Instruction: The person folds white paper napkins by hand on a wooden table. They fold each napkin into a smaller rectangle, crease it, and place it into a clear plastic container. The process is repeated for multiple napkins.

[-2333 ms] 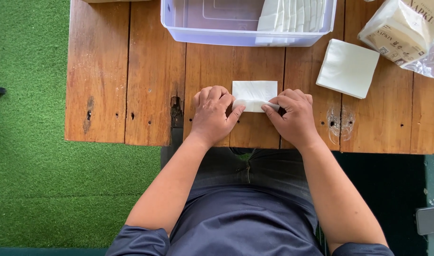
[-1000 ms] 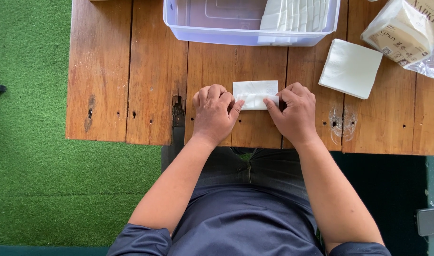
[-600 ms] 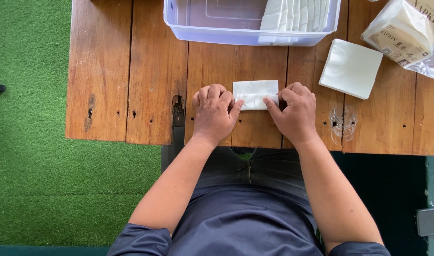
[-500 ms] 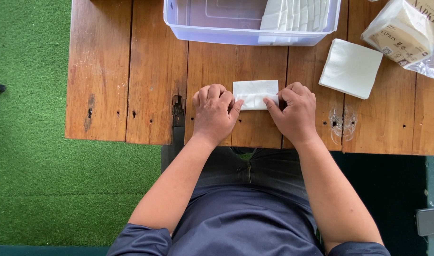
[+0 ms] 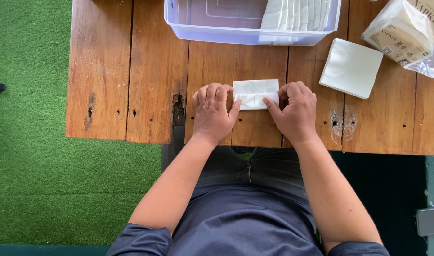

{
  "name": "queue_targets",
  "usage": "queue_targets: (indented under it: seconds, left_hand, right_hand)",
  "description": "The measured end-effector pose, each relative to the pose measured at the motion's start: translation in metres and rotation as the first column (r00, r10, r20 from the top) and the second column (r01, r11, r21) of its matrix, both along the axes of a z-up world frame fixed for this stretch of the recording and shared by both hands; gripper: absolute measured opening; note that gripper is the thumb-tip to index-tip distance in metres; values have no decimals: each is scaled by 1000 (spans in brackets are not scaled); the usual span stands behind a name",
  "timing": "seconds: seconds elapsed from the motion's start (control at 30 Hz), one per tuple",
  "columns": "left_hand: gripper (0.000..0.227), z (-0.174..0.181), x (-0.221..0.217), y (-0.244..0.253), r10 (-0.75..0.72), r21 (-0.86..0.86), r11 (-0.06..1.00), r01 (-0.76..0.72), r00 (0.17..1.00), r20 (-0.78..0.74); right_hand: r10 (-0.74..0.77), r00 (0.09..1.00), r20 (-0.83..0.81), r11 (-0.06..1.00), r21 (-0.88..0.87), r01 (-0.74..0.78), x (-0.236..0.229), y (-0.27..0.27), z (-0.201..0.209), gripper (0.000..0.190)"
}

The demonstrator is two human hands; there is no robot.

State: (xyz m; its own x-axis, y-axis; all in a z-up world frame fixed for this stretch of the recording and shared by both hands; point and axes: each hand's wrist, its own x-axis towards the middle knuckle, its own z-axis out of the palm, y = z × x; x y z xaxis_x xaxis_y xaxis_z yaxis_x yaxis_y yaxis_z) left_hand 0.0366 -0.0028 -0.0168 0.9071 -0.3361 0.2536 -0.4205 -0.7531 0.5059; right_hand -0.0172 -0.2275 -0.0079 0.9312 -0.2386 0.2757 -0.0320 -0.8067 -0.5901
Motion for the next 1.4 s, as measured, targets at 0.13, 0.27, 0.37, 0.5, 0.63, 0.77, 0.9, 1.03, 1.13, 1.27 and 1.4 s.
queue_targets:
  seconds: [0.13, 0.27, 0.37, 0.5, 0.63, 0.77, 0.9, 1.03, 1.13, 1.27, 1.4]
  left_hand:
    - [33, 3, 0, 2, 15, 18, 1000, -15, 999, 30]
    - [22, 6, 0, 4, -38, -42, 998, 41, 997, 69]
    - [19, 8, -1, 3, -123, -38, 991, 131, 979, 162]
    - [26, 4, -4, 3, -202, -24, 977, 213, 951, 234]
    - [34, 5, -5, 6, -226, 13, 974, 228, 952, 205]
    - [34, 1, -2, 9, -253, 35, 967, 251, 949, 188]
    - [29, -2, 6, 13, -341, 113, 940, 322, 900, 271]
    - [22, -11, 12, 12, -356, 137, 935, 328, 862, 360]
    - [20, -8, 14, 12, -348, 117, 937, 329, 855, 384]
    - [33, 2, 14, 13, -346, 56, 935, 351, 866, 360]
    - [22, 2, 16, 10, -323, 66, 945, 320, 889, 324]
  right_hand:
    - [-12, 1000, -7, 999, 51, 12, 1, 2, 7, 34]
    - [-35, 998, -59, 998, 49, 38, 3, 1, 6, 36]
    - [-24, 997, -76, 999, 34, 27, 3, 4, 13, 36]
    - [23, 995, -101, 999, 41, -19, 3, 10, 27, 26]
    - [67, 995, -67, 996, -57, -71, 3, 5, 15, 17]
    - [104, 994, -32, 986, -131, -107, 2, 1, 10, 10]
    - [214, 977, -23, 967, -133, -215, 1, 0, 30, 29]
    - [330, 944, 6, 918, -237, -319, 4, -16, 24, 32]
    - [361, 932, -14, 867, -364, -341, 5, -17, 28, 30]
    - [453, 891, 29, 761, -534, -369, 13, -19, 20, 23]
    - [454, 891, 2, 778, -488, -395, 19, -20, 18, 19]
